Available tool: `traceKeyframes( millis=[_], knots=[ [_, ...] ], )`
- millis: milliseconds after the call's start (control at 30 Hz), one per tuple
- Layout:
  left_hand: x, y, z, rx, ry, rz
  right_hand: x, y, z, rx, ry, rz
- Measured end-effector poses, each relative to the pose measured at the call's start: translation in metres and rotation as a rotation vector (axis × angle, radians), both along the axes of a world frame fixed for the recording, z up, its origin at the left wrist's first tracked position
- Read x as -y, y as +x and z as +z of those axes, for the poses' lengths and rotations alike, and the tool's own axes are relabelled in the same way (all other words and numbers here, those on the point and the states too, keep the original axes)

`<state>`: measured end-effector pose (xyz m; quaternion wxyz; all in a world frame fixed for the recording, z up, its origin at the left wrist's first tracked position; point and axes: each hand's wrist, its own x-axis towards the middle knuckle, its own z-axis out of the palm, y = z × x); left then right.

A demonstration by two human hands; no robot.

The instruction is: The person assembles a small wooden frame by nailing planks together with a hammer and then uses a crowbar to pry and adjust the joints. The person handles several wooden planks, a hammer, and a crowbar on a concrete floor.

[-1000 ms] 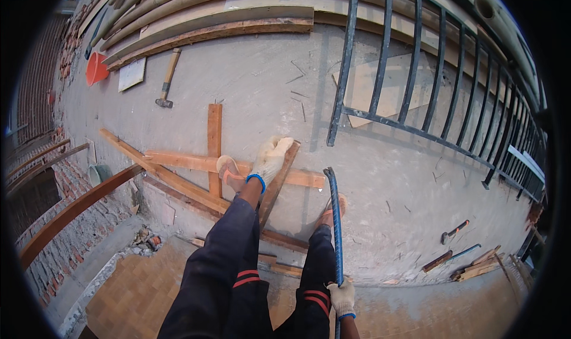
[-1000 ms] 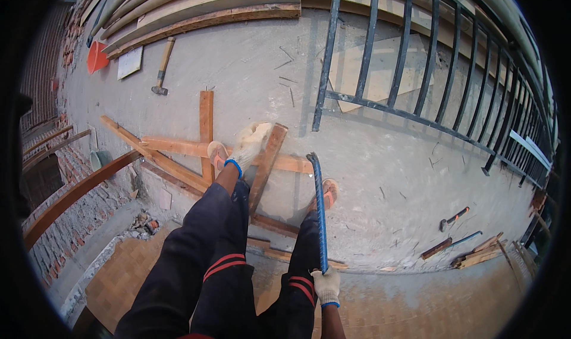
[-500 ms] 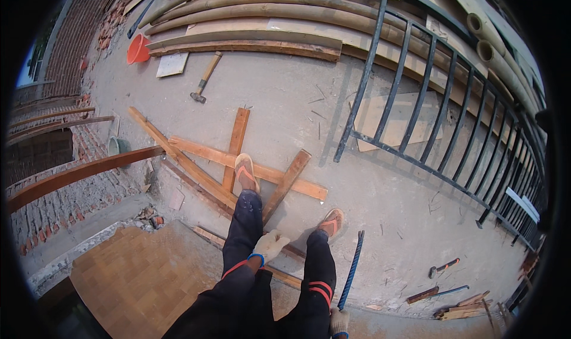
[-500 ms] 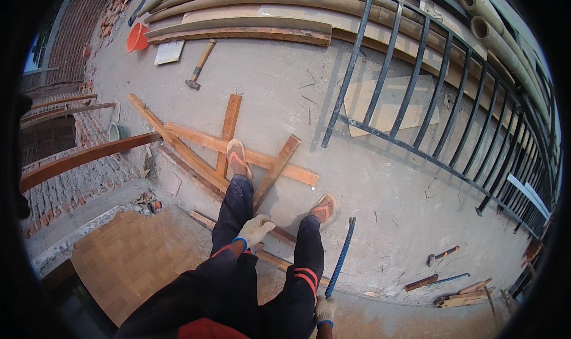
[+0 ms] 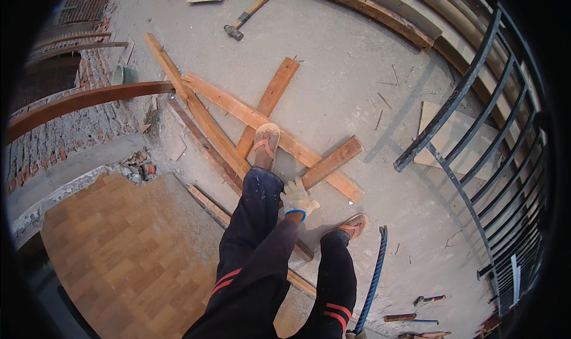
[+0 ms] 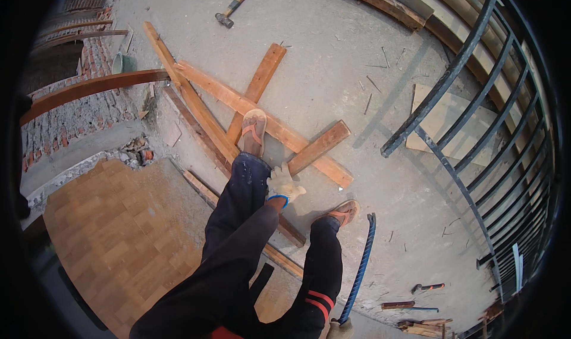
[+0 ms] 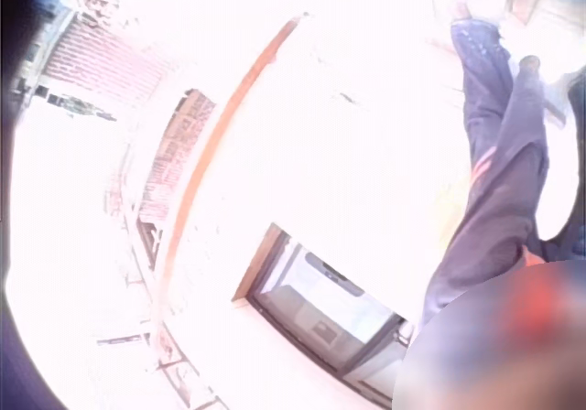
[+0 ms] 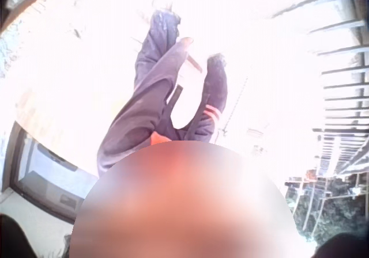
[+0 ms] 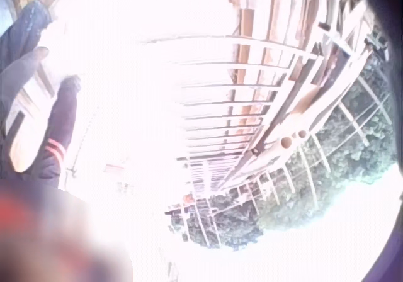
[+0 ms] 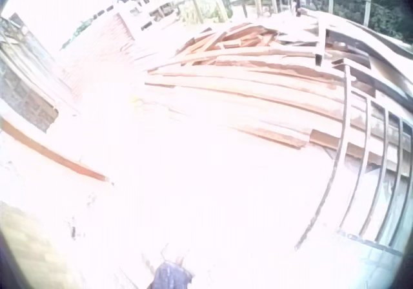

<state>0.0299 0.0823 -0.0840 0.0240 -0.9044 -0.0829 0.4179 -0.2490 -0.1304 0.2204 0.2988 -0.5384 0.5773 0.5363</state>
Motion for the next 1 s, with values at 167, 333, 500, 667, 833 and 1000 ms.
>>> traceKeyframes(
  millis=[167,333,500,667,833,1000],
  knots=[
    [0.001,-0.004,-0.058,0.096,0.091,0.094,-0.005,0.049,0.004,-0.071,0.04,0.097],
    [-0.002,0.025,-0.024,0.06,-0.179,0.041,-0.014,0.08,0.036,-0.116,0.078,0.172],
    [0.057,0.129,0.062,0.013,-0.67,-0.059,-0.037,0.076,0.089,0.239,0.042,0.024],
    [0.072,0.257,0.147,0.149,-0.783,-0.004,-0.046,0.1,0.099,0.23,-0.048,0.128],
    [-0.021,0.342,0.166,0.246,-0.592,0.002,-0.056,0.181,0.078,0.245,-0.043,0.273],
    [-0.147,0.321,0.116,0.435,-0.331,-0.035,-0.082,0.266,0.054,0.257,-0.037,0.382]
  ],
)
